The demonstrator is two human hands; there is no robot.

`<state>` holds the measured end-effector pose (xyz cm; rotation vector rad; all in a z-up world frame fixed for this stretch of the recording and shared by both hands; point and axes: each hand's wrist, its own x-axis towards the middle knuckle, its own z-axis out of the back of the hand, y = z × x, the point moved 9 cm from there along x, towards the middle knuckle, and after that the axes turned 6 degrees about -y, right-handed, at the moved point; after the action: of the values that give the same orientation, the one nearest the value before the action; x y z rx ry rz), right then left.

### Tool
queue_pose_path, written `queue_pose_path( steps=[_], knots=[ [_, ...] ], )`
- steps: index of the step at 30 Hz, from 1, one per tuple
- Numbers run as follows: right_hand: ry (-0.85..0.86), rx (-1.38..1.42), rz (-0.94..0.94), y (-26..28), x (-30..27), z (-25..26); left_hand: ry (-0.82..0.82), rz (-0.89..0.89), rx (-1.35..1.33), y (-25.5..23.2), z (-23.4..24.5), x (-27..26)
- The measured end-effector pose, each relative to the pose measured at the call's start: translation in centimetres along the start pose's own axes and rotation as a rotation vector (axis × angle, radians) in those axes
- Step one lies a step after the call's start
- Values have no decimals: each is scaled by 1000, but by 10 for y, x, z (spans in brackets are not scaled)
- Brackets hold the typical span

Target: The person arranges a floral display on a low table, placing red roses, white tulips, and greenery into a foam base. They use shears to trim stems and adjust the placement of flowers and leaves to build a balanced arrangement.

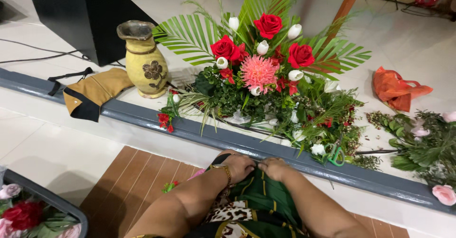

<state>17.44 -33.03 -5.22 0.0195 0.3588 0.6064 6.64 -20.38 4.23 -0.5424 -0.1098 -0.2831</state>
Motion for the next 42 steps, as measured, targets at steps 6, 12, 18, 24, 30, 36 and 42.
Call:
queue_pose_path(
  steps=[6,12,18,24,30,36,42],
  knots=[
    [-128,146,4,-24,19,-4,-55,26,-62,-2,15,-2],
    [-287,369,-304,-37,-18,22,6,130,-78,4,14,-2],
    [-378,352,-277,-40,-18,26,12,145,-75,4,13,-2],
    [-409,340,-238,-54,-3,11,34,162,-60,5,13,-1],
    [-393,351,-261,-58,-1,7,37,176,-74,3,15,-2],
    [-386,367,-269,-60,2,6,45,171,-72,-1,20,-2],
    [-392,357,-271,-71,13,-4,76,206,-69,-4,23,-3]
  ],
)
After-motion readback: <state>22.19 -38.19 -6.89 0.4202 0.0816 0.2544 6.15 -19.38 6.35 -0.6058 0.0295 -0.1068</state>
